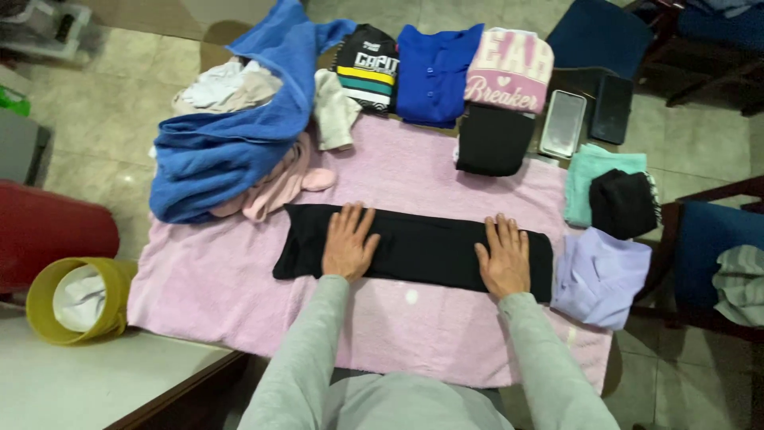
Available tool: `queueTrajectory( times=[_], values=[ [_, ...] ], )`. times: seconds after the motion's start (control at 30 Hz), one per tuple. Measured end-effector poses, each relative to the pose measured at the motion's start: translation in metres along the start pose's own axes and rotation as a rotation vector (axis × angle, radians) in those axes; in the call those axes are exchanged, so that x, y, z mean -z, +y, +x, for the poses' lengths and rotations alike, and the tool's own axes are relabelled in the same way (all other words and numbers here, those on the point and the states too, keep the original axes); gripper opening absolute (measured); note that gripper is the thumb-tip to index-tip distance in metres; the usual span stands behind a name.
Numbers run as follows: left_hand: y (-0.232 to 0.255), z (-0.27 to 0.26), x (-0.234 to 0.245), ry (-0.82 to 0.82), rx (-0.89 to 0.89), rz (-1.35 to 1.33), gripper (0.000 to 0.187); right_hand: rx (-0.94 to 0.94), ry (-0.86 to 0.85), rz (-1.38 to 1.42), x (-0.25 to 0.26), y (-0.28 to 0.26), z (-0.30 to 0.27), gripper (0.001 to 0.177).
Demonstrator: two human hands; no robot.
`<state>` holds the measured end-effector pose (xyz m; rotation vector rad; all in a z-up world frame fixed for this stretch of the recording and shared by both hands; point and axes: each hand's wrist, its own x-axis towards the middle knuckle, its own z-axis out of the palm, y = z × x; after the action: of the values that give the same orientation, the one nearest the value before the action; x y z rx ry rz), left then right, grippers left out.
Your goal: The person folds a black t-shirt and a beige t-shirt on a pink towel-covered table. They smooth the fabric, fold the sleeves and sides, then roll each shirt into a compact bundle and place it on a growing stack of folded clothes.
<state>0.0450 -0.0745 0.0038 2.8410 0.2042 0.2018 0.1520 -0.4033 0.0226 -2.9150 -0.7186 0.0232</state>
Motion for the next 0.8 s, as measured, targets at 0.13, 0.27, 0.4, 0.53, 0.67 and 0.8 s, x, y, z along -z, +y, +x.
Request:
queueTrajectory(
  times=[0.13, 0.27, 0.4, 0.53, 0.67, 0.8],
  values=[
    [-0.047, -0.017, 0.014, 0.049, 0.025, 0.058, 0.052, -0.014, -0.009, 0.012, 0.001, -0.003, 0.000, 0.060],
    [-0.070, -0.029, 0.032, 0.070, 0.092, 0.125, 0.050, -0.027, -0.006, 0.014, -0.001, -0.002, 0.000, 0.059],
    [-0.078, -0.033, 0.030, 0.063, 0.196, 0.133, 0.051, 0.010, 0.017, 0.020, -0.009, 0.004, 0.001, 0.061],
    [-0.079, -0.032, 0.032, 0.033, 0.180, 0.117, 0.052, 0.024, 0.167, 0.017, -0.007, -0.009, -0.010, 0.064],
    [-0.077, -0.034, 0.027, 0.087, 0.184, 0.169, 0.053, 0.020, 0.151, 0.052, 0.000, -0.015, -0.027, 0.057],
    [-0.076, -0.034, 0.026, 0.098, 0.196, 0.158, 0.054, -0.128, 0.034, 0.075, 0.013, -0.009, -0.024, 0.053]
  ],
)
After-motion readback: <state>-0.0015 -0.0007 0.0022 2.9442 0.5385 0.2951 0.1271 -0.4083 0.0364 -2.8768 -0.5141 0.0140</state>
